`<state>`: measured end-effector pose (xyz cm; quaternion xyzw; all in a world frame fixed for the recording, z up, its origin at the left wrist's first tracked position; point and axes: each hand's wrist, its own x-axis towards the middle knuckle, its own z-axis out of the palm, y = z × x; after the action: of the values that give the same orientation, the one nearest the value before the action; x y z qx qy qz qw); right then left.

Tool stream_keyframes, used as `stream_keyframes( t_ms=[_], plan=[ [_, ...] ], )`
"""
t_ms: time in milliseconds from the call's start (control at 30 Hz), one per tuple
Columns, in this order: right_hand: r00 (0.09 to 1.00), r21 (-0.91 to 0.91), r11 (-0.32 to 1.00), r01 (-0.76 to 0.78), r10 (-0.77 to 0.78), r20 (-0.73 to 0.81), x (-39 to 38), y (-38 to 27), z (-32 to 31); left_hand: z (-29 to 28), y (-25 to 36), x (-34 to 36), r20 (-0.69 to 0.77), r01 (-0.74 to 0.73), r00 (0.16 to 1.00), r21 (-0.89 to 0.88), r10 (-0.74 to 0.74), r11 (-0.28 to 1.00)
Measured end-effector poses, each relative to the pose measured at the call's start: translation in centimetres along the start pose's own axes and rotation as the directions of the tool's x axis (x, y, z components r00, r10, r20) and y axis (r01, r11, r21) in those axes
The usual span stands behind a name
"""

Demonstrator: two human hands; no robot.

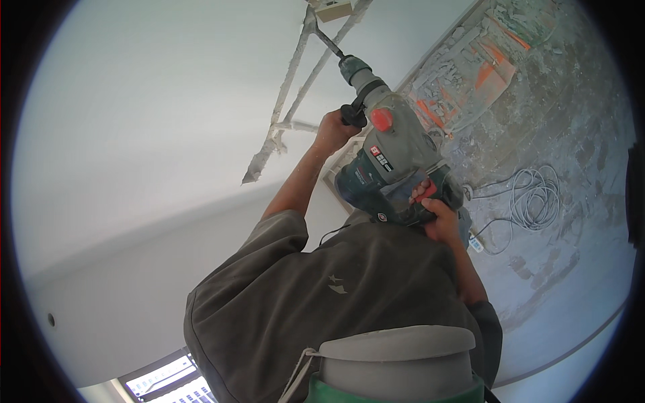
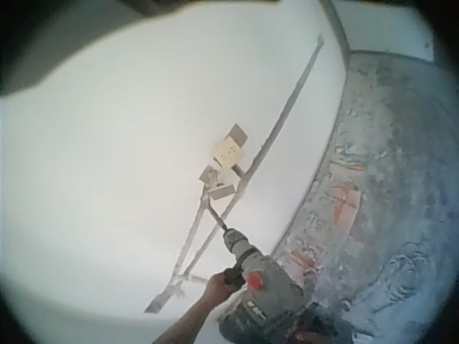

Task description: Drilling and chiseling a channel into a concrete wall using a rotary hammer.

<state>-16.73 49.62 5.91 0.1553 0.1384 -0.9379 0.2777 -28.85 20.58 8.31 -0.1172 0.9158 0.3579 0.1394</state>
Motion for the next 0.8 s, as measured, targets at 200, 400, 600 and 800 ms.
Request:
stream_keyframes(
  t_ms=[200,400,600,800],
  plan=[
    [0.998,-0.109,0.994,0.012,-0.006,0.057,-1.1,-0.5,-0.4,0.4,0.4,-0.5,0.003,-0.077,0.997,-0.071,0.078,0.994],
    [0.990,-0.586,0.799,0.139,-0.095,0.105,-1.3,-1.4,1.9,0.3,2.3,0.6,0.100,0.087,0.993,-0.289,-0.061,0.953],
    [0.989,-0.446,0.883,0.149,-0.128,0.078,-1.5,-1.0,0.7,1.5,0.9,0.2,0.061,0.008,0.998,-0.297,0.011,0.955],
    [0.994,-0.375,0.921,0.107,-0.097,0.046,-0.7,-1.3,0.6,0.7,2.4,-0.5,0.068,0.140,0.990,-0.249,-0.127,0.958]
  ],
)
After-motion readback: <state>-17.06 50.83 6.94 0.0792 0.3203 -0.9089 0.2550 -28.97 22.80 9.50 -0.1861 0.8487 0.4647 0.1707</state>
